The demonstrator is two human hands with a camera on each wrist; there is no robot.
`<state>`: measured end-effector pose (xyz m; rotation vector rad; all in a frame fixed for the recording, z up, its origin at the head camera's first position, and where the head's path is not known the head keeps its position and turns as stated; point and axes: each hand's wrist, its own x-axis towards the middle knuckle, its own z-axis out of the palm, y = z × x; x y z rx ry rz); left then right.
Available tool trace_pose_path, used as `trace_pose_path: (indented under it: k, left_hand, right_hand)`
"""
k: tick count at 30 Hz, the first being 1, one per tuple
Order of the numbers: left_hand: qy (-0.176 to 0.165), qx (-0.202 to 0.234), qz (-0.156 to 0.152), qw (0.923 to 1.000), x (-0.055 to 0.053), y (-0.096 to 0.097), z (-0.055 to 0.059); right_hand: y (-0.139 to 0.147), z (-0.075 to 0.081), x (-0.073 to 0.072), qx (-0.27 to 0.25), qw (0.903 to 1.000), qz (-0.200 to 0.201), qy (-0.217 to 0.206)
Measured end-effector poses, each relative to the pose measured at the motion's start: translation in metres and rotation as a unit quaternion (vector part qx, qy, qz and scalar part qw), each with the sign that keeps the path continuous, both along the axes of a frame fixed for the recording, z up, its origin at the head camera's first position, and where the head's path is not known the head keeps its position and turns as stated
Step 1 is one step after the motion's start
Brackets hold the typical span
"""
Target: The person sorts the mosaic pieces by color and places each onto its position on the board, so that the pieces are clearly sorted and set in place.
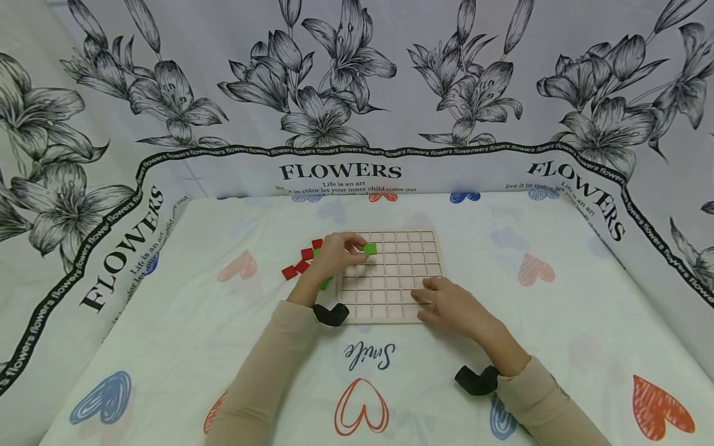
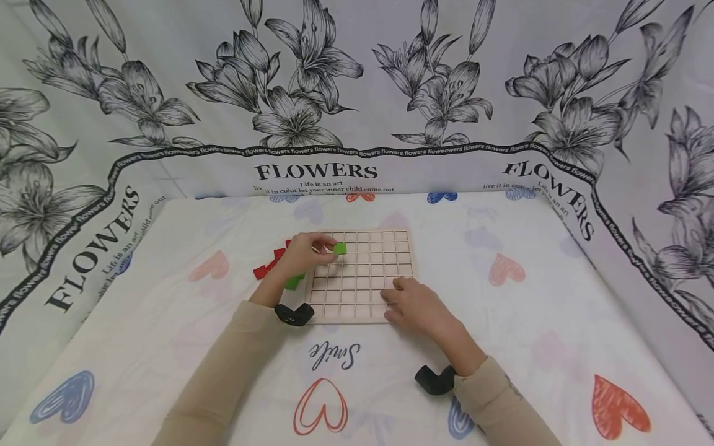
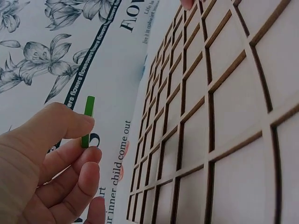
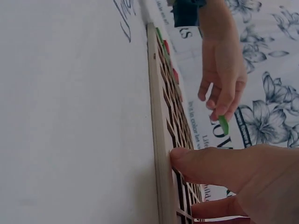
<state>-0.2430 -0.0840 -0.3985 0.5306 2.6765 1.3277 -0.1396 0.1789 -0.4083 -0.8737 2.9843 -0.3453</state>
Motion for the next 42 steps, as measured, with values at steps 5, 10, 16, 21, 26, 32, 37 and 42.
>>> trace_pose_path:
  k: [5, 10, 16, 21, 26, 32, 37, 42]
  left_hand:
    - [0.009, -0.006, -0.013, 0.9999, -0.006, 0.013, -0.005]
    - [0.009, -0.01, -0.026, 0.9996, -0.013, 0.024, -0.011]
    - [-0.001, -0.014, -0.034, 0.9993, -0.019, 0.034, -0.012]
    - [-0.004, -0.01, -0.041, 0.9991, -0.025, 0.042, -0.012]
    - [-0.008, -0.008, -0.05, 0.9987, -0.032, 0.051, -0.012]
    - [-0.021, -0.014, -0.048, 0.9985, -0.036, 0.065, -0.012]
    - [-0.035, -0.015, -0.045, 0.9983, -0.042, 0.075, -0.014]
    - [-0.045, -0.016, -0.044, 0.9979, -0.048, 0.083, -0.015]
  right_hand:
    - [0.001, -0.002, -0.002, 0.003, 0.9998, 0.007, 0.019]
    - [0.001, -0.005, -0.004, 0.003, 0.9995, 0.011, 0.028]
    - [0.002, -0.007, -0.003, -0.002, 0.9997, 0.009, 0.023]
    - [0.002, -0.007, -0.003, -0.006, 0.9998, 0.008, 0.017]
    - [0.003, -0.006, -0.003, -0.013, 0.9999, 0.004, 0.005]
    - [0.004, -0.006, -0.004, -0.016, 0.9999, 0.004, 0.0]
    - [0.004, -0.006, -0.004, -0.019, 0.9998, 0.008, -0.004]
    - [0.004, -0.007, -0.006, -0.021, 0.9997, 0.014, 0.005]
